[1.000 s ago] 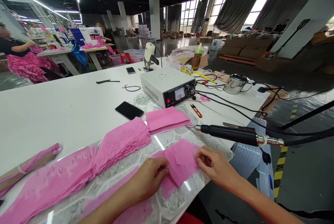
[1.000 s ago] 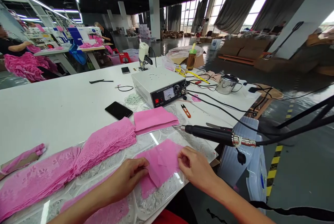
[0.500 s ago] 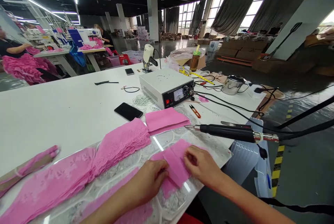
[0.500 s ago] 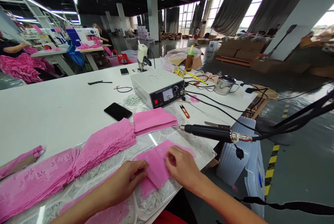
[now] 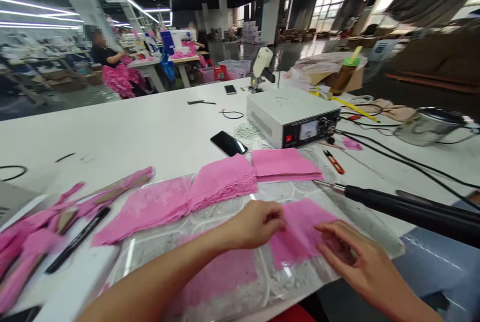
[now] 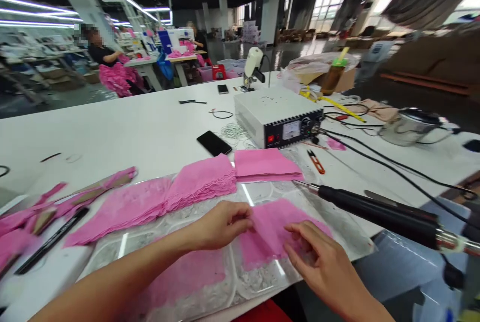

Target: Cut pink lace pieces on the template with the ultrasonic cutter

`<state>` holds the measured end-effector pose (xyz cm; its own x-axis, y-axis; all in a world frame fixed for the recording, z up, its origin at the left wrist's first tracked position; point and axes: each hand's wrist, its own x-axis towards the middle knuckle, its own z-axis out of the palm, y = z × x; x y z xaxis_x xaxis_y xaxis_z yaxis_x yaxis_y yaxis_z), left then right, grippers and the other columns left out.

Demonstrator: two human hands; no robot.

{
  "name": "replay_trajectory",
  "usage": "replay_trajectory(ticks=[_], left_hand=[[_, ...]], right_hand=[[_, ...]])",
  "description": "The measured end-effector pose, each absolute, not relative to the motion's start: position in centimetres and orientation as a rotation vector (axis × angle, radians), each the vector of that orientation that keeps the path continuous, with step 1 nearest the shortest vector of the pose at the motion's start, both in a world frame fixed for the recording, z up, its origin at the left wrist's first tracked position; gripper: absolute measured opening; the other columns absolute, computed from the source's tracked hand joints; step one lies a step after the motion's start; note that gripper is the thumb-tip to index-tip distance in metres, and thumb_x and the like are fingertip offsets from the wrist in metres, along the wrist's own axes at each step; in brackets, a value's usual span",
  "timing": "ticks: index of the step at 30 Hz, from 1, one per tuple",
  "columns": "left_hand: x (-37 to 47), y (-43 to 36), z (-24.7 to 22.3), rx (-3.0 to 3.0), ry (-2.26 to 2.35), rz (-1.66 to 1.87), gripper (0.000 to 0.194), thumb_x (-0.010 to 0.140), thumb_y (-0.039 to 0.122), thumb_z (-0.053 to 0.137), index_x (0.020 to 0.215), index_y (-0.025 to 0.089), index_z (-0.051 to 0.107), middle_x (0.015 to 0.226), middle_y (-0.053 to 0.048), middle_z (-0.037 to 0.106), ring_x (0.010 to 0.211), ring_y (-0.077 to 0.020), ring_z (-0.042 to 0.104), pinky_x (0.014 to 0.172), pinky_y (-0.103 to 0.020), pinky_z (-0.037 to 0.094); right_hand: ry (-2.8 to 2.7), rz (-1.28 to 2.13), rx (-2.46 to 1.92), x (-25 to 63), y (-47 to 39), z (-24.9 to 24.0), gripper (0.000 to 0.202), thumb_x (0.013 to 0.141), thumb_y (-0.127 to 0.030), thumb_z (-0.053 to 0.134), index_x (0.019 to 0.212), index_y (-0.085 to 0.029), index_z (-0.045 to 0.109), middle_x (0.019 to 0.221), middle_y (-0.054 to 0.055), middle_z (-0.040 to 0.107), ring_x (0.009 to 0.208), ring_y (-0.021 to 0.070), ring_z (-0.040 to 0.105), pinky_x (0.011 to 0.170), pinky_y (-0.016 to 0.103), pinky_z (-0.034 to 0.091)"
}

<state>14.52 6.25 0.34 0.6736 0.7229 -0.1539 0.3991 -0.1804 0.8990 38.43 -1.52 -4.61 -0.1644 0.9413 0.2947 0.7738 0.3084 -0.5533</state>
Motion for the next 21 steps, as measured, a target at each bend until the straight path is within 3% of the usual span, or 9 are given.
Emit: replay_trajectory(ticks=[3, 6, 9, 15, 21], left_hand=[[13.2, 6.4, 1.0, 1.696, 0.908, 0.435, 0.013, 0.089, 0.013, 0.048, 0.081, 0.016, 0.057, 0.082, -0.002, 0.067, 0.081, -0.0144, 0.066, 0.072, -0.023, 0.05], [10.1, 5.9, 1.8, 1.645, 0.923, 0.482, 0.013, 0.091, 0.016, 0.047, 0.085, 0.016, 0.059, 0.086, -0.005, 0.068, 0.085, -0.0148, 0.068, 0.077, -0.026, 0.053], [5.5, 4.5, 2.2, 1.651, 0.968, 0.492, 0.012, 0.09, 0.019, 0.05, 0.086, 0.016, 0.06, 0.085, -0.003, 0.067, 0.08, -0.0135, 0.065, 0.073, -0.024, 0.051], [-2.6, -0.1, 1.3, 1.767, 1.104, 0.403, 0.012, 0.085, 0.018, 0.056, 0.073, 0.016, 0.06, 0.073, 0.001, 0.057, 0.066, -0.0105, 0.049, 0.061, -0.021, 0.038], [-4.7, -2.7, 0.1, 1.803, 1.14, 0.417, 0.014, 0.085, 0.011, 0.051, 0.078, 0.018, 0.061, 0.081, 0.001, 0.061, 0.072, -0.0114, 0.052, 0.065, -0.021, 0.038]], right_hand=[[-2.12, 0.325, -1.311, 35.1, -0.4, -4.3, 0.026, 0.082, -0.032, 0.066, 0.107, -0.023, 0.061, 0.086, 0.003, 0.07, 0.066, 0.0158, 0.067, 0.058, 0.025, 0.055], [-2.168, 0.219, -1.125, 32.1, 0.4, -4.5, 0.01, 0.087, -0.017, 0.054, 0.095, -0.021, 0.06, 0.076, 0.002, 0.066, 0.061, 0.0139, 0.064, 0.054, 0.023, 0.052], [-2.214, 0.175, -0.943, 29.5, 0.2, -4.6, 0.018, 0.088, -0.007, 0.047, 0.09, -0.02, 0.059, 0.073, 0.003, 0.065, 0.063, 0.0142, 0.063, 0.056, 0.023, 0.05], [-2.324, 0.338, -0.672, 26.6, -0.8, -4.6, 0.022, 0.086, -0.003, 0.047, 0.09, -0.02, 0.06, 0.075, 0.004, 0.065, 0.065, 0.0156, 0.061, 0.06, 0.026, 0.051], [-2.386, 0.465, -0.894, 27.8, 1.8, -4.5, 0.017, 0.09, -0.009, 0.047, 0.092, -0.02, 0.06, 0.076, 0.004, 0.064, 0.064, 0.0149, 0.062, 0.055, 0.024, 0.049]])
